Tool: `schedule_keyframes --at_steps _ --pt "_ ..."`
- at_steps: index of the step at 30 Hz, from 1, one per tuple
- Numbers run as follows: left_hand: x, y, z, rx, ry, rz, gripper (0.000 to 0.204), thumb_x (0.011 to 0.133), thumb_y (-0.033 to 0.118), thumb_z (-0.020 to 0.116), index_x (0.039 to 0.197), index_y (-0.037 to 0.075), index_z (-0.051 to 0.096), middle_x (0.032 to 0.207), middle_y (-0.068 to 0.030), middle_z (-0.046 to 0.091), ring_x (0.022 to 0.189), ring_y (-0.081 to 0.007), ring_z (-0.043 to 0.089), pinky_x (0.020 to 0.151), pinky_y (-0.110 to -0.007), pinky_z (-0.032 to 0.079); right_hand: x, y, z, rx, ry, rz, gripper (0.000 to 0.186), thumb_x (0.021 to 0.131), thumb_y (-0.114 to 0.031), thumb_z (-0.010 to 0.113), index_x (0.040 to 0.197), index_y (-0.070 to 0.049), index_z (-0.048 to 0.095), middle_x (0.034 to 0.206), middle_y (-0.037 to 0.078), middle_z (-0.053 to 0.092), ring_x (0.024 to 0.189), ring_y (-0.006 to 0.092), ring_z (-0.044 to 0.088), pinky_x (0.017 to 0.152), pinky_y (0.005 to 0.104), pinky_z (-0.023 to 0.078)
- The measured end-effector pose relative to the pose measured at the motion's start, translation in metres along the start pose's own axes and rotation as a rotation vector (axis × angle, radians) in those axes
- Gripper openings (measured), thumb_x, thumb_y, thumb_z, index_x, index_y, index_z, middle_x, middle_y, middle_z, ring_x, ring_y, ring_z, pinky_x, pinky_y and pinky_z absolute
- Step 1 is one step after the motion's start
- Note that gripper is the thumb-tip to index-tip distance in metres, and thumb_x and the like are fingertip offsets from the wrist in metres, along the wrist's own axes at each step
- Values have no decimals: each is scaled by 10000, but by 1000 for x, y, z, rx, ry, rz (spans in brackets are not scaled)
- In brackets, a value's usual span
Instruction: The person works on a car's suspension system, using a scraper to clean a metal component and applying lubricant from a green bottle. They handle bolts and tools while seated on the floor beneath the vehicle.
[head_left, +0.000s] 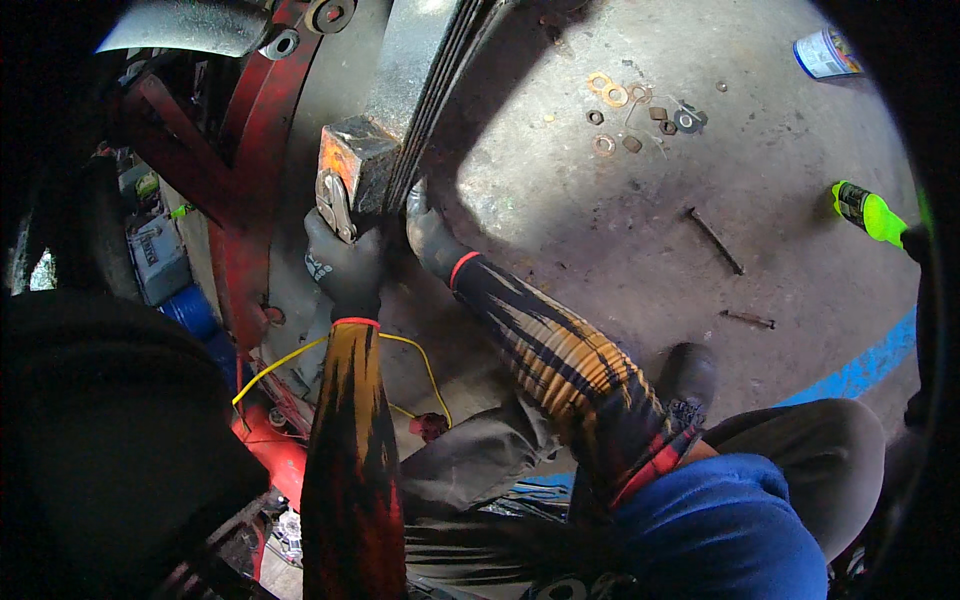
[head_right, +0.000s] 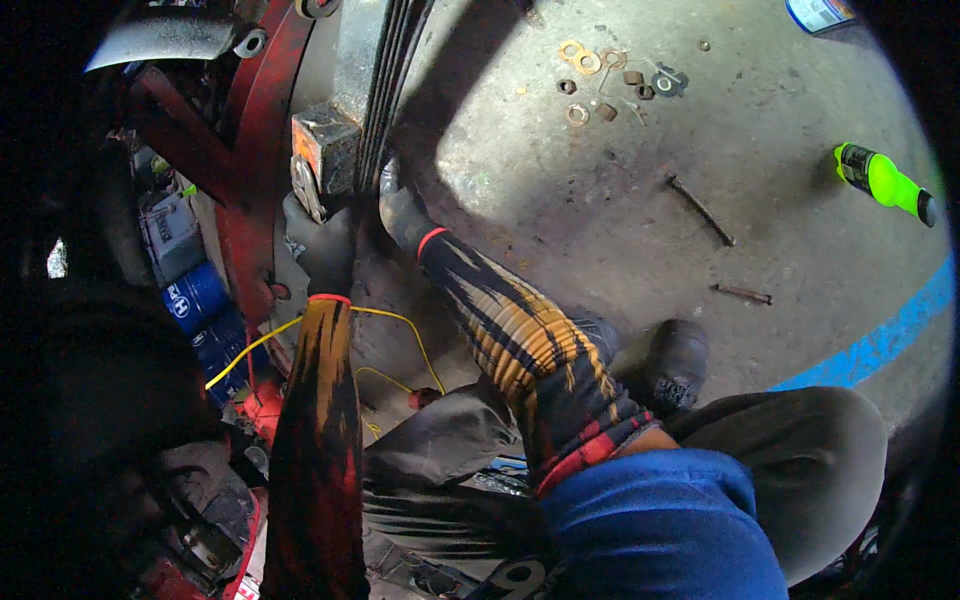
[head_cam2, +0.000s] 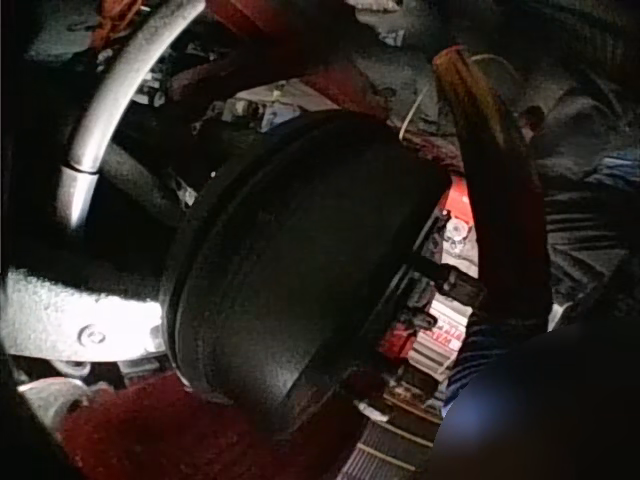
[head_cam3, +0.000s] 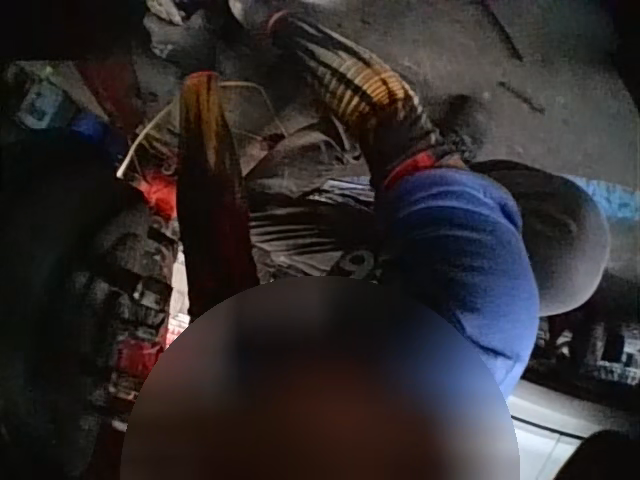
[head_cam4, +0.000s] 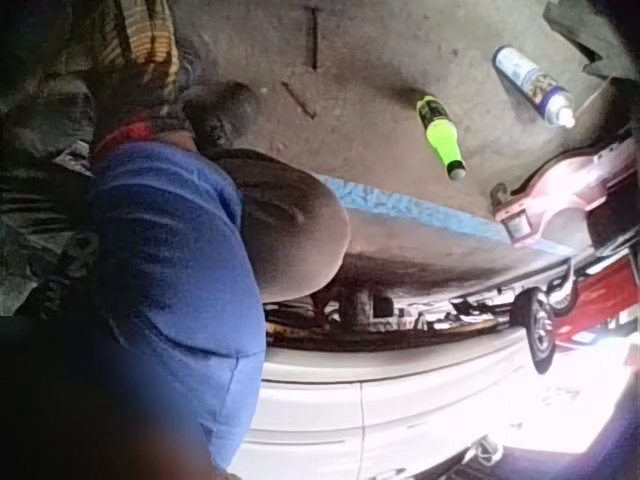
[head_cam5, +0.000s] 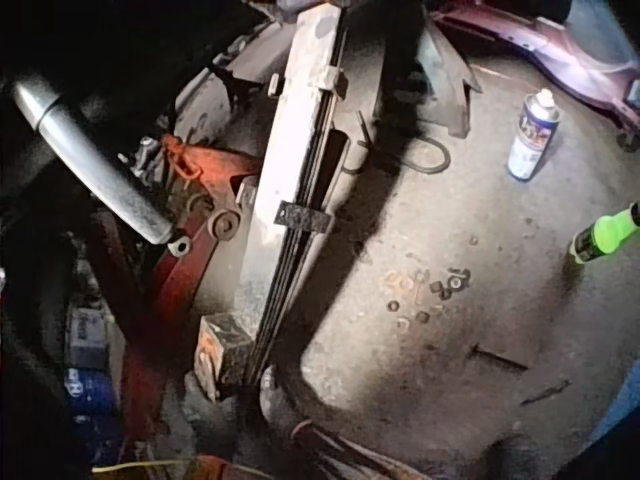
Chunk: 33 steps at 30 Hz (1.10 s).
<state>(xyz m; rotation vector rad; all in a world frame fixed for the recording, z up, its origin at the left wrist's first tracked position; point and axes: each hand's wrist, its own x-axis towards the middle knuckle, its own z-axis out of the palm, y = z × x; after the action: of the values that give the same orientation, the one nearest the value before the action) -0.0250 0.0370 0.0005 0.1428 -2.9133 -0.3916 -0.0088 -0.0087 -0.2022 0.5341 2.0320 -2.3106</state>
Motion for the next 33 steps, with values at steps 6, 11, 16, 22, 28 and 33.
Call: schedule_keyframes --at_steps 6,11,16,22,28,33 --pt "0 -4 2 13 4 -19 480 695 157 775 1096 1 565 927 -212 696 871 -415 693 773 -453 533 13 -34 -56 -143 -526 385 671 1091 -491 268 1542 6 279 927 332 681 836 441 691 727 527 522" --pt "1 -6 2 -9 -10 -5 479 694 151 773 1097 0 561 927 -208 697 876 -409 694 784 -449 532 18 -40 -67 26 -510 439 855 1033 -657 228 1415 69 469 927 322 662 869 431 662 750 534 505" --pt "2 -7 1 15 -10 -8 500 674 156 778 1095 -1 559 935 -203 695 873 -404 695 791 -452 530 18 -40 -66 78 -494 648 1003 991 -741 172 1297 125 574 1024 375 648 988 506 648 856 562 501" --pt "2 -6 1 16 6 26 486 674 141 756 1093 -3 558 926 -200 692 868 -416 692 791 -459 529 25 -75 -120 80 -520 430 956 981 -764 202 925 61 680 843 275 646 687 345 633 664 469 509" --pt "1 -2 -2 119 -11 -21 482 682 128 748 1101 -11 556 941 -219 689 900 -444 682 789 -476 525 31 -91 -164 511 -728 804 692 967 -775 346 692 -154 478 562 21 461 419 174 403 424 362 401" --pt "4 -1 -7 93 -87 -32 506 702 119 763 1138 -22 548 987 -236 678 957 -437 671 834 -481 515 21 -84 -148 76 -535 141 560 1022 -514 497 839 0 621 666 149 619 598 288 617 595 430 483"
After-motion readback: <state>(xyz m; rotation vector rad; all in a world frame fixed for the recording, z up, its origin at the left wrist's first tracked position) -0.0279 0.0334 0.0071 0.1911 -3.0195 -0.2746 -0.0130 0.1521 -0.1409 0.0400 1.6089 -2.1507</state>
